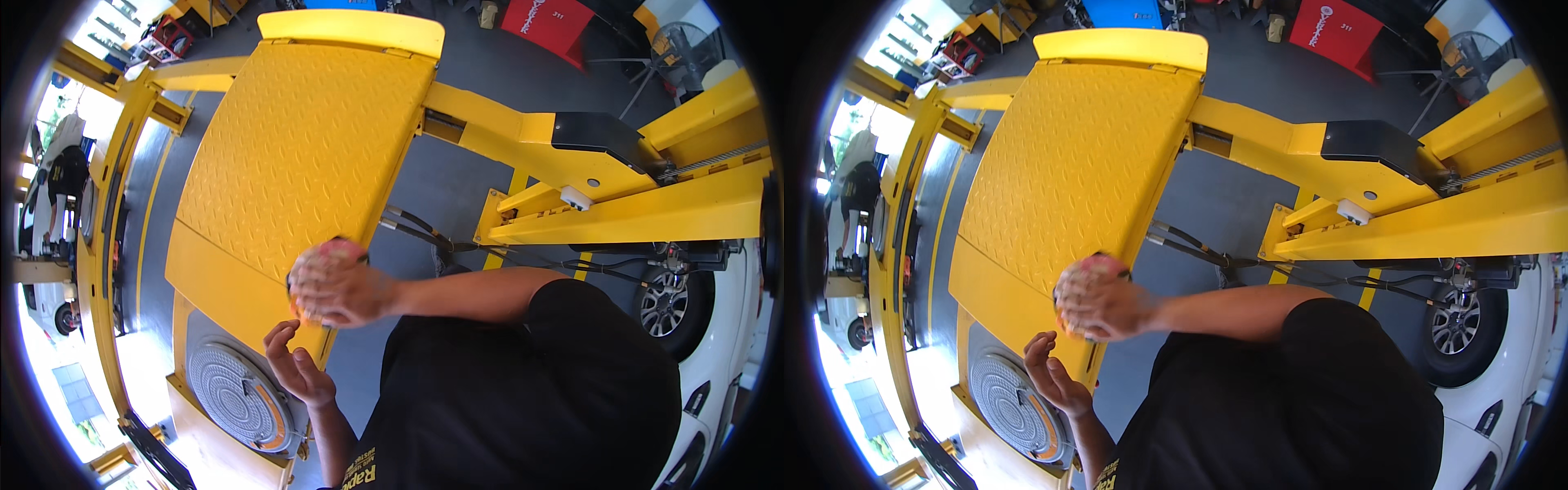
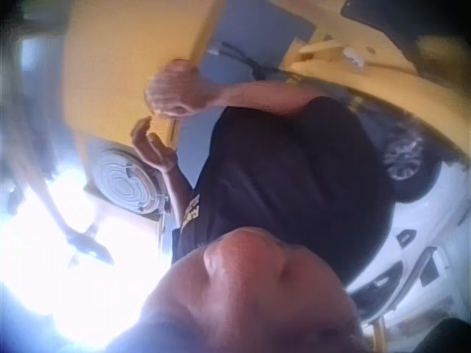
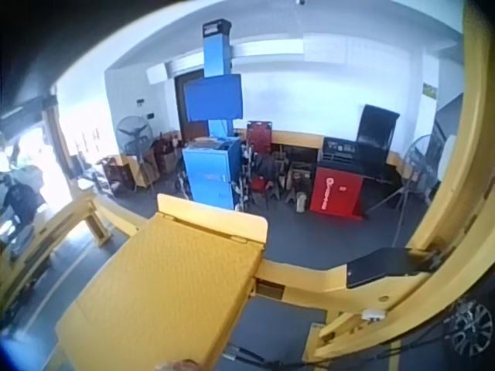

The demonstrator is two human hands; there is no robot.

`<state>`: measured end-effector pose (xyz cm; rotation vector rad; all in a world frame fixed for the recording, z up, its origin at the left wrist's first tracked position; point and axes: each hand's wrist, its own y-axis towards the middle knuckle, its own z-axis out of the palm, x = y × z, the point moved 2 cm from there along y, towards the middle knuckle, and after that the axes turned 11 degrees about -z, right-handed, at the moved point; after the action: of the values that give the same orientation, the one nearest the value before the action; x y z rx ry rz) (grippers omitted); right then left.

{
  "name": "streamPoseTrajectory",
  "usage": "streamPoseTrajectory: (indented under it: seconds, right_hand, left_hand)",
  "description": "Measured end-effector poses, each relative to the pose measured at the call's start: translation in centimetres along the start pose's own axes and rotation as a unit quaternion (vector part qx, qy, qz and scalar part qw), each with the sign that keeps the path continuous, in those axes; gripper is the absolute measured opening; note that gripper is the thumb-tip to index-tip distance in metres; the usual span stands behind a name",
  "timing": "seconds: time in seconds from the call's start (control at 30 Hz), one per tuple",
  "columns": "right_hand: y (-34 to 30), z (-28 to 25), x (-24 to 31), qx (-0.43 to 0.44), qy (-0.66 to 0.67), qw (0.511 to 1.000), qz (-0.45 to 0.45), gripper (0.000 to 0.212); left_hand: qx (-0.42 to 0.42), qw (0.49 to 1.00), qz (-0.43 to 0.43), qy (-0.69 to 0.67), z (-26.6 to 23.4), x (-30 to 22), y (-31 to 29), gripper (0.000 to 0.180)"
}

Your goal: The person wipes the yellow diamond-plate ramps and a gray circular turntable of a car lift using a cloth. The person moves around the lift, cleaning flat surfaces, edges, and the turntable area in a garage setting.

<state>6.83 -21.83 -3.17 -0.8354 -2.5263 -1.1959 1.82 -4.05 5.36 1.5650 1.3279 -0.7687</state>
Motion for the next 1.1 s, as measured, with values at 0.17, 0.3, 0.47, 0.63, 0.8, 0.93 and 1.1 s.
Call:
streamPoseTrajectory:
  seconds: [0.17,0.3,0.47,0.63,0.8,0.93,1.1]
  right_hand:
    - [-4.7,-11.4,-12.8,-0.066,-0.194,0.977,0.065,0.043]
    - [-5.3,-18.2,-20.9,-0.133,-0.237,0.951,0.147,0.030]
    - [-5.1,-24.5,-24.4,-0.291,-0.024,0.896,0.335,0.026]
    - [-4.7,-23.3,-14.7,-0.537,0.570,0.504,0.364,0.032]
    - [-6.6,-19.3,-8.0,-0.439,0.580,0.537,0.428,0.030]
    - [-11.1,-21.4,-8.6,-0.359,0.224,0.790,0.443,0.034]
    - [-20.3,-25.3,-3.2,-0.523,0.223,0.652,0.502,0.041]
  left_hand:
    - [0.083,0.996,-0.019,-0.028,5.3,-1.8,2.4,0.032]
    - [0.180,0.981,-0.060,-0.050,10.0,-3.5,4.1,0.024]
    - [0.286,0.940,-0.173,-0.070,15.1,-4.0,6.7,0.025]
    - [0.314,0.875,-0.254,-0.267,19.8,-2.7,8.6,0.073]
    - [0.381,0.695,-0.336,-0.509,24.7,-3.3,8.6,0.077]
    - [0.402,0.707,-0.394,-0.429,27.9,-3.7,9.5,0.059]
    - [0.389,0.887,-0.140,-0.206,31.6,-10.2,14.9,0.062]
